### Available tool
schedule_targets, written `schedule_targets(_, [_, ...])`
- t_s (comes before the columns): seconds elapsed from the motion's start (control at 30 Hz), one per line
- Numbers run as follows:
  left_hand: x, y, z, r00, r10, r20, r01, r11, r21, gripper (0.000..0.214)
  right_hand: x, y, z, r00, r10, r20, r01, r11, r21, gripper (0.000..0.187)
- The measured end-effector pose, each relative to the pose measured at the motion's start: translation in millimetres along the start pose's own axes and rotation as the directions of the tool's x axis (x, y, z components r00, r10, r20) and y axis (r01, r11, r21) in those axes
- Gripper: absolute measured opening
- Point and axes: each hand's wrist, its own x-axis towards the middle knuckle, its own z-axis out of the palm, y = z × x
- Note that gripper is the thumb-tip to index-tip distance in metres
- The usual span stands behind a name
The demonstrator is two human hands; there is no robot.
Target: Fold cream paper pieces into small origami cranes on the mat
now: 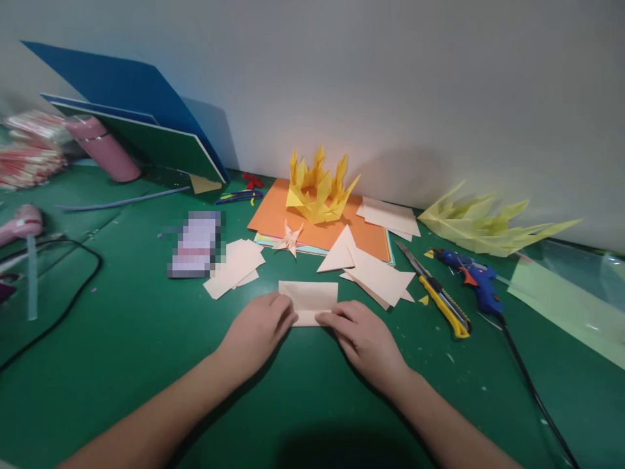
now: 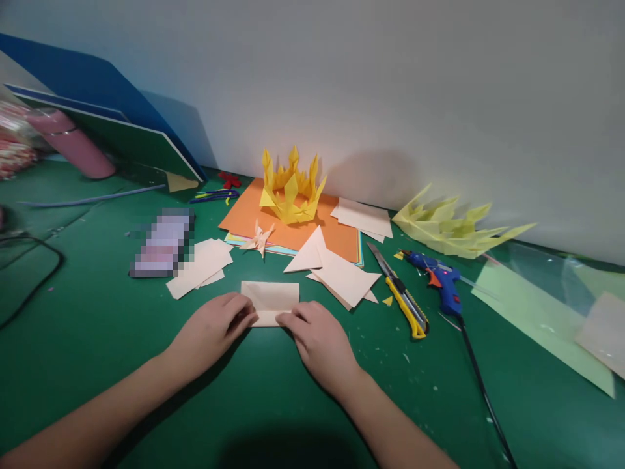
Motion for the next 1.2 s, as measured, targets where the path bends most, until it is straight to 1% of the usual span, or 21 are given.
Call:
schedule_targets(0.17, [1.4, 1.6, -1.6, 0.999, 0.042, 0.015, -0.041, 0.996, -0.074, 0.018, -0.1, -0.3, 0.7, 0.999, 0.019, 0.03, -0.019, 1.0, -0.019, 0.029])
schedule_targets(0.27, [1.3, 1.1, -0.3, 0.998, 0.063, 0.005, -0.062, 0.995, -0.073, 0.022, -0.2, -0.7, 0.7, 1.0, 0.017, 0.017, -0.016, 1.0, -0.024, 0.029])
schedule_targets(0.4, [1.2, -0.6, 1.1, 0.998, 0.058, -0.017, -0.058, 0.997, -0.041, 0.023, -0.2, -1.6, 0.9, 1.0, 0.018, 0.012, -0.018, 0.999, -0.036, 0.031])
schedule_targets(0.6, [2.1, -1.3, 1.6, 0.999, 0.038, -0.011, -0.038, 0.999, -0.033, 0.02, 0.1, -2.5, 1.4, 1.0, 0.017, 0.006, -0.017, 0.999, -0.044, 0.032])
schedule_targets(0.8, [2.2, -0.3, 1.7, 1.0, 0.027, 0.016, -0.026, 0.998, -0.055, 0.02, 0.6, -2.7, 0.5, 0.999, 0.024, 0.022, -0.023, 0.999, -0.044, 0.032])
schedule_targets(0.97, [1.7, -0.3, 2.0, 0.999, 0.037, 0.002, -0.037, 0.995, -0.09, 0.021, 0.4, -3.1, 0.2, 0.999, 0.047, 0.025, -0.046, 0.998, -0.036, 0.031])
schedule_targets(1.07, [1.1, -1.1, 3.5, 0.995, 0.083, -0.051, -0.087, 0.992, -0.094, 0.022, -0.5, -2.9, 0.4, 0.999, 0.052, -0.004, -0.052, 0.998, -0.038, 0.027])
schedule_targets(1.13, [0.9, -1.7, 5.1, 0.985, 0.138, -0.107, -0.145, 0.987, -0.062, 0.023, -1.4, -3.0, 0.4, 0.998, 0.055, -0.029, -0.056, 0.997, -0.045, 0.025])
schedule_targets(1.2, [0.5, -1.9, 6.7, 0.972, 0.197, -0.127, -0.203, 0.979, -0.028, 0.024, -2.2, -3.3, 0.3, 0.997, 0.063, -0.047, -0.065, 0.996, -0.058, 0.024])
